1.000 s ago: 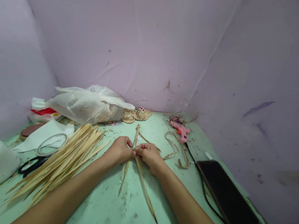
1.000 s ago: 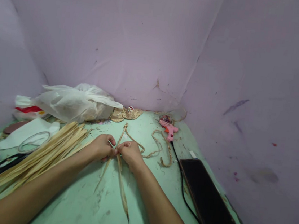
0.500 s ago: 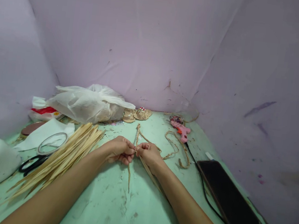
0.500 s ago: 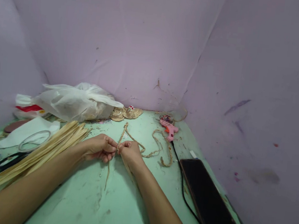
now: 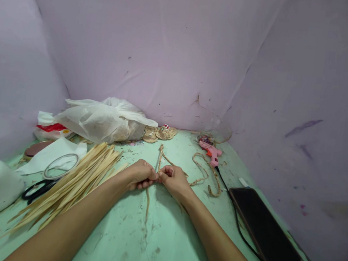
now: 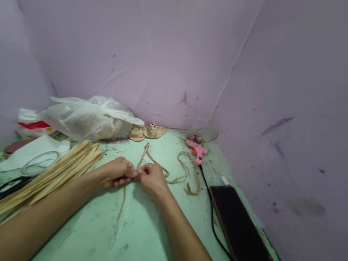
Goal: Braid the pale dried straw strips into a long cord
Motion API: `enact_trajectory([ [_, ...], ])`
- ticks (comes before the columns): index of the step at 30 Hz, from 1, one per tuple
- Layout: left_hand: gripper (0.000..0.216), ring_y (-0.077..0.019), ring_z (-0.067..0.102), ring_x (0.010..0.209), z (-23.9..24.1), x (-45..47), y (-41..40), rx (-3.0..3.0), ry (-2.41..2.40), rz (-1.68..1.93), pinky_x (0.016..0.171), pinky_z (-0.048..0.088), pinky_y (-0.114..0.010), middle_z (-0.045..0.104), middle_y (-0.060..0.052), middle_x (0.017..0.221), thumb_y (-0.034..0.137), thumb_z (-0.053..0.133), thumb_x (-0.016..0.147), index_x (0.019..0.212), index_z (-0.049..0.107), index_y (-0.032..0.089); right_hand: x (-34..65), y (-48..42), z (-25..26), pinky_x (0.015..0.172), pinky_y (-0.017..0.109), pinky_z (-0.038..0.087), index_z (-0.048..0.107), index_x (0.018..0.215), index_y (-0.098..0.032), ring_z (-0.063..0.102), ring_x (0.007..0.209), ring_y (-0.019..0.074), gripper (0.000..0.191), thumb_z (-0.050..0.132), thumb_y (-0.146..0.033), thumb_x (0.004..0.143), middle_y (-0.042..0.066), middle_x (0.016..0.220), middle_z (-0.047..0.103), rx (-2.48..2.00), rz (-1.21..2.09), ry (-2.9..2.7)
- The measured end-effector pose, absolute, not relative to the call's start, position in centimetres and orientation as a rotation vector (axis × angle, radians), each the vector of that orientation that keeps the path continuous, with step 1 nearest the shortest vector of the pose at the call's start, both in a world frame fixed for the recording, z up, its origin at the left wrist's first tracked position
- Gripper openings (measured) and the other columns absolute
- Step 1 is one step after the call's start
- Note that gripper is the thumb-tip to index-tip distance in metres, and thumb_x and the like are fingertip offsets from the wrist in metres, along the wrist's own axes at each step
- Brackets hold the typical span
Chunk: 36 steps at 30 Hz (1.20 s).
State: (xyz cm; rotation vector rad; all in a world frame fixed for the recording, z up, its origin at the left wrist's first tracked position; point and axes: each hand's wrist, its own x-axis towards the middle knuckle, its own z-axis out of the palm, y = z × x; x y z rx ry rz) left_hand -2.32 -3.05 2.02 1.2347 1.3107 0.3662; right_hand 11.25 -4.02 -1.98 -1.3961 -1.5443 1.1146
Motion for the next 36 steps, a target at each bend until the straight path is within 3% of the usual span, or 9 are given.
enact_trajectory([
  [6, 0.007, -0.0033, 0.025, 0.030, 2.1, -2.4, -3.0, 1.239, 1.263, 0.364, 0.031, 0.011, -0.018, 0.036, 0.006, 0.038, 0.021, 0.052, 0.054, 0.055, 0.051, 0.014, 11.7, -4.1, -1.6, 0.046, 0.018, 0.029, 0.050, 0.056, -0.014, 0.040, 0.047, 0.0065, 0.011, 0.046, -0.020, 0.064, -0.002, 0.052, 0.051, -1.272, 1.200, -1.576],
  [10, 0.007, -0.0027, 0.018, 0.029, 2.1, -2.1, -3.0, 1.282, 1.321, 0.393, 0.032, 0.008, -0.019, 0.029, 0.007, 0.034, 0.020, 0.051, 0.053, 0.050, 0.048, 0.014, 11.9, -4.0, -1.3, 0.045, 0.018, 0.027, 0.050, 0.057, -0.013, 0.037, 0.045, 0.0058, 0.010, 0.045, -0.019, 0.064, -0.003, 0.050, 0.049, -1.301, 1.209, -1.601],
  [18, 0.005, -0.0038, 0.020, 0.033, 2.3, -1.2, -3.6, 1.415, 1.426, 0.488, 0.035, 0.011, -0.021, 0.027, 0.007, 0.032, 0.011, 0.048, 0.047, 0.044, 0.045, 0.014, 12.6, -4.7, 0.7, 0.045, 0.019, 0.026, 0.062, 0.063, -0.013, 0.040, 0.050, 0.0080, 0.019, 0.046, -0.022, 0.065, 0.000, 0.052, 0.051, -1.551, 0.698, -2.035],
  [24, 0.002, -0.0049, 0.022, 0.032, 1.5, -0.6, -3.5, 1.386, 1.504, 0.493, 0.035, 0.011, -0.022, 0.029, 0.006, 0.032, 0.012, 0.047, 0.046, 0.047, 0.047, 0.014, 12.4, -5.1, 2.2, 0.041, 0.020, 0.021, 0.063, 0.055, -0.009, 0.040, 0.044, 0.0069, 0.018, 0.051, -0.022, 0.058, 0.000, 0.043, 0.044, -1.860, 0.758, -2.002],
  [30, 0.013, -0.0032, 0.016, 0.033, 2.4, -0.4, -4.0, 1.215, 1.458, 0.503, 0.037, 0.007, -0.021, 0.021, 0.007, 0.031, 0.007, 0.043, 0.045, 0.041, 0.035, 0.016, 10.6, -6.6, 3.2, 0.044, 0.023, 0.025, 0.066, 0.062, -0.015, 0.054, 0.055, 0.0154, 0.015, 0.052, -0.019, 0.056, 0.008, 0.060, 0.062, -1.989, 0.505, -2.014],
  [33, 0.016, -0.0023, 0.012, 0.032, 2.6, -0.9, -3.9, 1.152, 1.368, 0.489, 0.037, 0.004, -0.022, 0.019, 0.008, 0.033, 0.009, 0.044, 0.047, 0.040, 0.031, 0.017, 9.9, -7.2, 3.6, 0.045, 0.024, 0.025, 0.066, 0.065, -0.015, 0.056, 0.060, 0.0184, 0.017, 0.051, -0.020, 0.059, 0.011, 0.066, 0.064, -2.003, 0.340, -2.046],
  [36, 0.018, -0.0021, 0.011, 0.031, 2.7, -1.3, -3.8, 1.140, 1.321, 0.468, 0.037, 0.002, -0.022, 0.020, 0.007, 0.033, 0.012, 0.045, 0.048, 0.040, 0.030, 0.017, 10.2, -7.1, 3.9, 0.044, 0.024, 0.026, 0.066, 0.063, -0.016, 0.056, 0.058, 0.0176, 0.017, 0.050, -0.020, 0.058, 0.010, 0.064, 0.064, -2.001, 0.389, -2.047],
])
